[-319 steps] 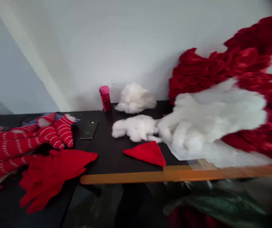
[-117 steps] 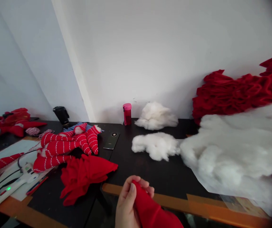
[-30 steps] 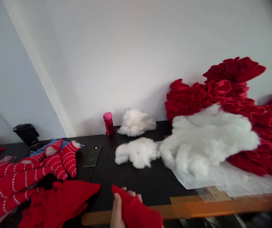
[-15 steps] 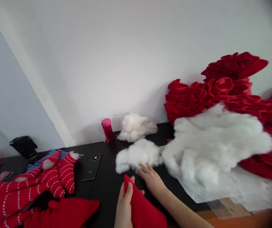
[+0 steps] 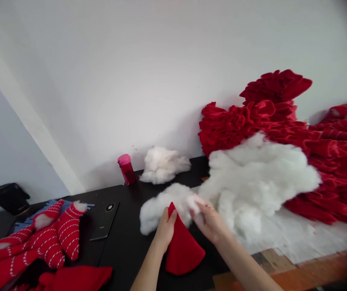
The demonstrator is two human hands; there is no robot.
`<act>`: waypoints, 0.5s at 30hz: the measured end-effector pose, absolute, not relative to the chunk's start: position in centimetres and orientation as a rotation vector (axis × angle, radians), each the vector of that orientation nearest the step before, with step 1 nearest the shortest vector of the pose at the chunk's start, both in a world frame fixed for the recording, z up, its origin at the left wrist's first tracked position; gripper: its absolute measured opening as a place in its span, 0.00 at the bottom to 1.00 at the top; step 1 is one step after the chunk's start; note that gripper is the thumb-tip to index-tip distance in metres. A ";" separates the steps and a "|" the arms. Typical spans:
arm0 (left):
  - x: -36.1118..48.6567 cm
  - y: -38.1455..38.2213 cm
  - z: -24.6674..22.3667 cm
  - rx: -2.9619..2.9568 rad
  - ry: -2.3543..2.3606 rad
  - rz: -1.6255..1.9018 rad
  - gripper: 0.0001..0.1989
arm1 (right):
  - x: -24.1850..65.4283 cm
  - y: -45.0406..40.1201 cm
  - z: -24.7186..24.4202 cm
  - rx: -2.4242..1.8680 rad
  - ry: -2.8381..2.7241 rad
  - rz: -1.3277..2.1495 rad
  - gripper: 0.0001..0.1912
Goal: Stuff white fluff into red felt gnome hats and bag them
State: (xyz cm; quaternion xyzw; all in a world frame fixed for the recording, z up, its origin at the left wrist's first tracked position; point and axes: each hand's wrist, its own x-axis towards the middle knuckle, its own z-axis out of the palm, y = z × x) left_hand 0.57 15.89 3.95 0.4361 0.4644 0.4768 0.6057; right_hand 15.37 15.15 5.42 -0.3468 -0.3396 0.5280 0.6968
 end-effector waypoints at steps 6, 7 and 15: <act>-0.5 14.5 4.9 1.038 1.257 1.232 0.27 | 20.1 9.7 8.8 -0.838 -0.786 1.114 0.26; -0.9 13.5 4.8 1.045 1.305 1.287 0.30 | 20.6 8.2 8.3 -0.923 -0.830 1.104 0.25; -1.8 5.8 2.3 2.405 1.614 1.048 0.29 | 19.1 1.5 2.3 -1.062 -0.694 1.293 0.26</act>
